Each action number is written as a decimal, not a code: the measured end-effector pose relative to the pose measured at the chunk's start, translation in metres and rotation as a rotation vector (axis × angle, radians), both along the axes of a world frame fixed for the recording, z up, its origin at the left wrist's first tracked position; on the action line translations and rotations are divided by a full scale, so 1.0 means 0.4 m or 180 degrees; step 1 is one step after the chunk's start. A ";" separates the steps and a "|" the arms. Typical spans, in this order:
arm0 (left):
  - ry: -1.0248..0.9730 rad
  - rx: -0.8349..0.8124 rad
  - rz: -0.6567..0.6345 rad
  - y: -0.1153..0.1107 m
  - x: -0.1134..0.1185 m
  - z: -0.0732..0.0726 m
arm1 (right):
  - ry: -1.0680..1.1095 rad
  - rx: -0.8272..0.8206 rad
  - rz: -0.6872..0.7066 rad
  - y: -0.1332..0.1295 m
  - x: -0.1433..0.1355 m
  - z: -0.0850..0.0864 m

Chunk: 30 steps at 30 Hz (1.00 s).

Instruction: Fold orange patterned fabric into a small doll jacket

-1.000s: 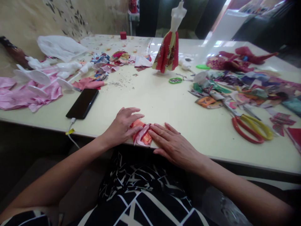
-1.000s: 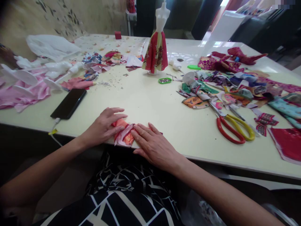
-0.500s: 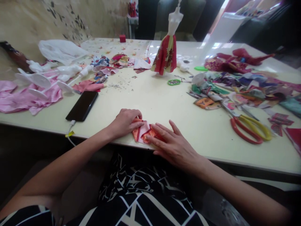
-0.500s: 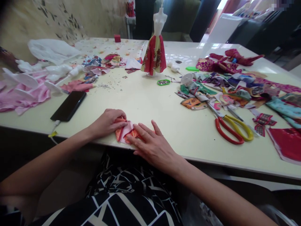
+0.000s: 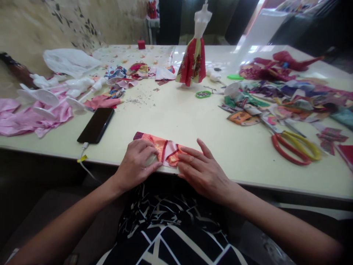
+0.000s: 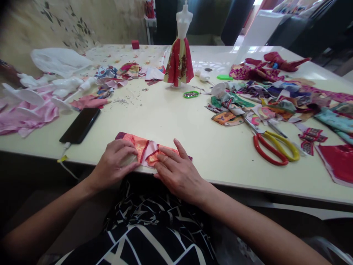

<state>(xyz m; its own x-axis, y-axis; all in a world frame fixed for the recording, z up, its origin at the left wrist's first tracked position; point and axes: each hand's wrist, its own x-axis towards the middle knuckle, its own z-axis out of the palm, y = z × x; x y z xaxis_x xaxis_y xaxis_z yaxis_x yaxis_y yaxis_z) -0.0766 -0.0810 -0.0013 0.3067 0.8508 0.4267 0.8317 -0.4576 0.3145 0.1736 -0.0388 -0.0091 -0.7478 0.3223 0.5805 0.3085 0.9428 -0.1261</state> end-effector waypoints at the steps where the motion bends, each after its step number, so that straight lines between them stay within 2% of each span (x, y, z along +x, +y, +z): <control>1: 0.0030 -0.0038 0.0042 -0.009 0.007 -0.005 | 0.0010 -0.0005 0.0002 -0.001 -0.003 0.000; 7: -0.0132 -0.0033 0.0236 -0.018 0.039 -0.021 | -0.0185 -0.0120 -0.0001 -0.005 -0.020 0.004; 21: 0.0243 -0.0234 -0.0016 -0.006 0.026 0.014 | 0.0596 -0.1629 -0.0670 0.022 0.043 0.014; 23: 0.0187 -0.0277 -0.0087 -0.003 0.021 0.021 | 0.0606 -0.1616 -0.0816 0.027 0.053 0.011; 26: -0.0064 -0.0371 -0.0188 0.007 0.011 0.034 | 0.0381 -0.1256 -0.1017 0.034 0.063 0.003; 30: -0.0281 -0.0284 0.0151 0.046 0.001 0.050 | -0.0267 -0.0805 -0.1396 0.049 0.073 -0.006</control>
